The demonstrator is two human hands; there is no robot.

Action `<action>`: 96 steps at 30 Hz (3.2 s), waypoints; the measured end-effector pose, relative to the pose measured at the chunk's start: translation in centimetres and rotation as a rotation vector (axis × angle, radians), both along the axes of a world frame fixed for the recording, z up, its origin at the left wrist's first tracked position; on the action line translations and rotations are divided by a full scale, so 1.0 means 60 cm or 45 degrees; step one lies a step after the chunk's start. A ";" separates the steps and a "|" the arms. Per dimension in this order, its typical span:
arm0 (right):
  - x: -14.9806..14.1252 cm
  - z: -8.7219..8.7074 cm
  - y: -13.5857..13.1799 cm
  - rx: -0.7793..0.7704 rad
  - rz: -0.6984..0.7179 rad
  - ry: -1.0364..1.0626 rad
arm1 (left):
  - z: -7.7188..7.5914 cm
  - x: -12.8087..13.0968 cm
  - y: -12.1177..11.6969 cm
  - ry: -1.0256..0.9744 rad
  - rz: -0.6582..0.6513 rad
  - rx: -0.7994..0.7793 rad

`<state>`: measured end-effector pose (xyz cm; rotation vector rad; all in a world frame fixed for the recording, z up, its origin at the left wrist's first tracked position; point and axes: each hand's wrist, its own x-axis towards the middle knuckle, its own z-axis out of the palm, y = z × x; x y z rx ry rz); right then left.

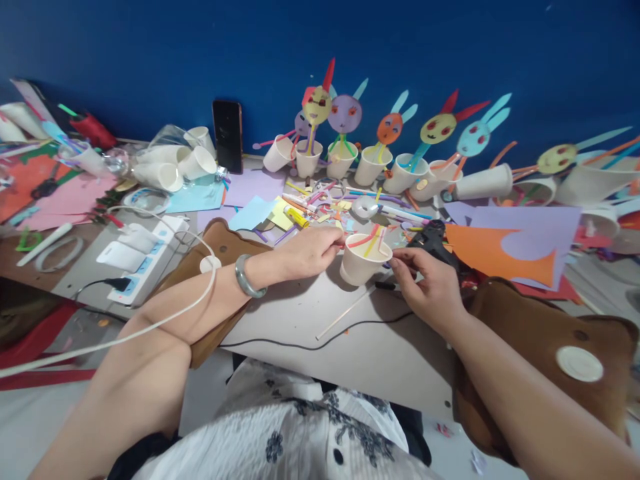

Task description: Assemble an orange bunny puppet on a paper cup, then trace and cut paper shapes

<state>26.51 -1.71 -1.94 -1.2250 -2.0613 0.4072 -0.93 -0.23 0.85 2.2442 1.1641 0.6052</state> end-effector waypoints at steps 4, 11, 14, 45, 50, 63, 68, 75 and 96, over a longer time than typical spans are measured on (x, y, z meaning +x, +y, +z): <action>0.001 -0.002 0.001 -0.029 0.048 -0.043 | 0.002 0.000 -0.001 0.033 -0.017 0.001; -0.005 0.001 0.000 -0.087 0.065 -0.021 | 0.005 0.007 -0.017 0.221 0.029 -0.056; -0.007 0.001 0.000 -0.072 0.058 0.011 | 0.007 0.010 -0.024 0.239 0.044 -0.059; -0.008 -0.005 -0.004 -0.207 -0.015 0.223 | 0.012 0.015 -0.020 0.207 -0.076 0.036; -0.009 -0.009 -0.005 -0.237 -0.051 0.257 | 0.013 0.013 -0.016 0.135 0.005 0.017; -0.013 -0.014 -0.001 -0.677 -0.052 0.860 | -0.021 -0.001 0.009 -0.354 0.093 -0.248; -0.020 -0.017 -0.004 -0.726 -0.104 0.832 | -0.020 -0.007 0.009 -0.340 0.018 -0.164; -0.030 -0.013 -0.006 -0.765 -0.050 0.771 | -0.007 -0.002 0.006 -0.384 -0.077 0.215; -0.040 -0.012 -0.022 -0.756 0.078 0.700 | 0.005 0.014 -0.018 -0.474 0.013 0.087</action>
